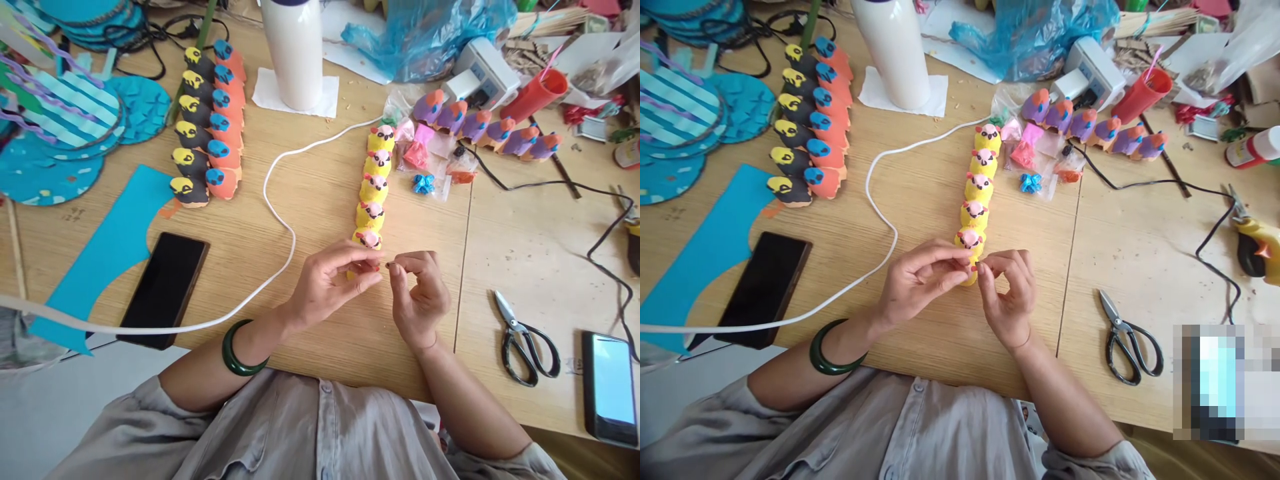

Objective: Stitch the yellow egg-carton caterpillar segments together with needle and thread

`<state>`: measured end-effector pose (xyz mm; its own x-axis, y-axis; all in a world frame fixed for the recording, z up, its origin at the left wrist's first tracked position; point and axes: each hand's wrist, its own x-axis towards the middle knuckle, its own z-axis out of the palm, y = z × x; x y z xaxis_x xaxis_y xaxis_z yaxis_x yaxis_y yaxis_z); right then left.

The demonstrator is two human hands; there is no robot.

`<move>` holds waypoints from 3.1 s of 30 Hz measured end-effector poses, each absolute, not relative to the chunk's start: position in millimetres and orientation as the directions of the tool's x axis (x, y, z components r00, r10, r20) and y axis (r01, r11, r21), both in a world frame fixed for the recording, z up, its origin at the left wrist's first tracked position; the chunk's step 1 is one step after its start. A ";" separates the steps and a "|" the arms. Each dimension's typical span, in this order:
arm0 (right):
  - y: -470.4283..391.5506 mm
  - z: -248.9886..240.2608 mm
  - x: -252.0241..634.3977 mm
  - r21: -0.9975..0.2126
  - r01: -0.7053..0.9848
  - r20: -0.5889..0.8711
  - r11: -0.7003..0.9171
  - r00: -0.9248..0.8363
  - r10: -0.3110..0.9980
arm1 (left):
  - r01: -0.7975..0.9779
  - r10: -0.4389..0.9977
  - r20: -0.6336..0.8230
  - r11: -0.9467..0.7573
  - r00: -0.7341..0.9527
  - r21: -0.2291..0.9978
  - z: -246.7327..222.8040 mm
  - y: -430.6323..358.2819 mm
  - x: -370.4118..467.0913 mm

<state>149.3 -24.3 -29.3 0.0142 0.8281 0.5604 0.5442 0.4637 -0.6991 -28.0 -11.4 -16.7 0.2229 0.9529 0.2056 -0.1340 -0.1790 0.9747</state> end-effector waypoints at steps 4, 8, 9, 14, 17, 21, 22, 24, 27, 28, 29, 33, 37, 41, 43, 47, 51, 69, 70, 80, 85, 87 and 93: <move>-28.1 -22.4 146.9 -0.674 0.518 0.587 0.527 -0.057 0.808 | 0.023 0.873 0.428 -0.445 0.232 0.895 -15.8 -11.6 -28.6; -30.3 -19.7 146.5 -0.721 0.468 0.552 0.511 -0.060 0.832 | 0.079 0.849 0.471 -0.500 0.238 0.862 -16.2 -10.2 -29.7; -30.8 -20.0 146.7 -0.733 0.455 0.543 0.505 -0.055 0.838 | 0.087 0.849 0.471 -0.502 0.238 0.860 -16.4 -10.0 -29.5; -34.2 -26.1 149.9 -0.796 0.410 0.484 0.445 -0.010 0.875 | 0.130 0.870 0.449 -0.478 0.204 0.869 -16.7 -10.4 -26.6; -34.6 -29.1 152.1 -0.833 0.362 0.459 0.419 0.029 0.888 | 0.115 0.902 0.393 -0.416 0.179 0.902 -16.7 -10.9 -25.8; -30.6 -26.5 153.6 -0.693 0.468 0.570 0.549 -0.111 0.814 | 0.094 0.919 0.343 -0.365 0.192 0.926 -17.8 -10.8 -27.0; -29.1 -25.1 153.8 -0.648 0.501 0.591 0.573 -0.143 0.794 | 0.097 0.920 0.339 -0.362 0.196 0.927 -18.2 -10.7 -27.5; -26.4 -22.9 154.1 -0.584 0.548 0.620 0.599 -0.176 0.765 | 0.108 0.922 0.333 -0.358 0.199 0.927 -18.5 -10.4 -28.3; -24.0 -21.9 154.2 -0.554 0.574 0.640 0.602 -0.168 0.749 | 0.114 0.924 0.320 -0.348 0.209 0.931 -17.8 -10.7 -28.6; -23.8 -22.2 154.1 -0.564 0.574 0.635 0.593 -0.156 0.756 | 0.109 0.928 0.304 -0.332 0.213 0.937 -17.3 -11.0 -28.6; -23.8 -22.8 153.8 -0.583 0.569 0.626 0.580 -0.141 0.767 | 0.101 0.935 0.281 -0.308 0.216 0.946 -16.9 -11.3 -28.4; -25.2 -25.9 152.9 -0.657 0.516 0.587 0.549 -0.106 0.803 | 0.043 0.957 0.184 -0.198 0.226 0.979 -16.6 -12.5 -27.7; -26.3 -27.5 153.1 -0.683 0.483 0.567 0.549 -0.124 0.815 | 0.012 0.960 0.156 -0.163 0.231 0.987 -18.7 -12.7 -27.0; -25.5 -25.7 154.0 -0.656 0.493 0.576 0.571 -0.162 0.801 | 0.045 0.960 0.153 -0.168 0.236 0.985 -19.5 -12.0 -27.1; -24.6 -24.6 154.1 -0.633 0.510 0.584 0.583 -0.180 0.792 | 0.064 0.952 0.192 -0.213 0.236 0.975 -19.1 -11.6 -27.5; -23.7 -24.6 154.1 -0.634 0.508 0.596 0.583 -0.160 0.787 | 0.072 0.945 0.224 -0.247 0.238 0.966 -17.7 -12.0 -28.4; -24.1 -25.2 153.9 -0.663 0.493 0.576 0.563 -0.145 0.805 | 0.048 0.959 0.162 -0.178 0.234 0.983 -17.0 -12.8 -28.2; -25.4 -24.1 152.7 -0.710 0.458 0.531 0.535 -0.150 0.834 | 0.110 0.936 0.271 -0.301 0.225 0.947 -15.9 -10.6 -29.2; -25.4 -23.8 152.6 -0.709 0.459 0.531 0.535 -0.152 0.834 | 0.116 0.933 0.284 -0.314 0.221 0.942 -16.9 -10.3 -29.1; -26.5 -25.0 152.7 -0.740 0.433 0.501 0.515 -0.157 0.851 | 0.133 0.933 0.276 -0.311 0.229 0.941 -18.9 -10.4 -29.9; -27.8 -26.2 152.0 -0.773 0.389 0.481 0.501 -0.156 0.863 | 0.158 0.913 0.315 -0.362 0.260 0.919 -20.2 -10.7 -31.2; -28.2 -26.6 151.6 -0.788 0.373 0.476 0.490 -0.137 0.869 | 0.153 0.916 0.301 -0.348 0.265 0.925 -19.2 -11.1 -30.9; -29.8 -27.6 152.8 -0.857 0.312 0.405 0.411 -0.087 0.910 | 0.109 0.942 0.244 -0.274 0.231 0.955 -15.6 -12.2 -29.7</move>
<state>152.8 -29.8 -27.6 -0.0869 0.9102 0.4049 0.3117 0.4108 -0.8568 -29.7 -12.2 -15.6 0.2308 0.9420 0.2437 0.1094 -0.2740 0.9555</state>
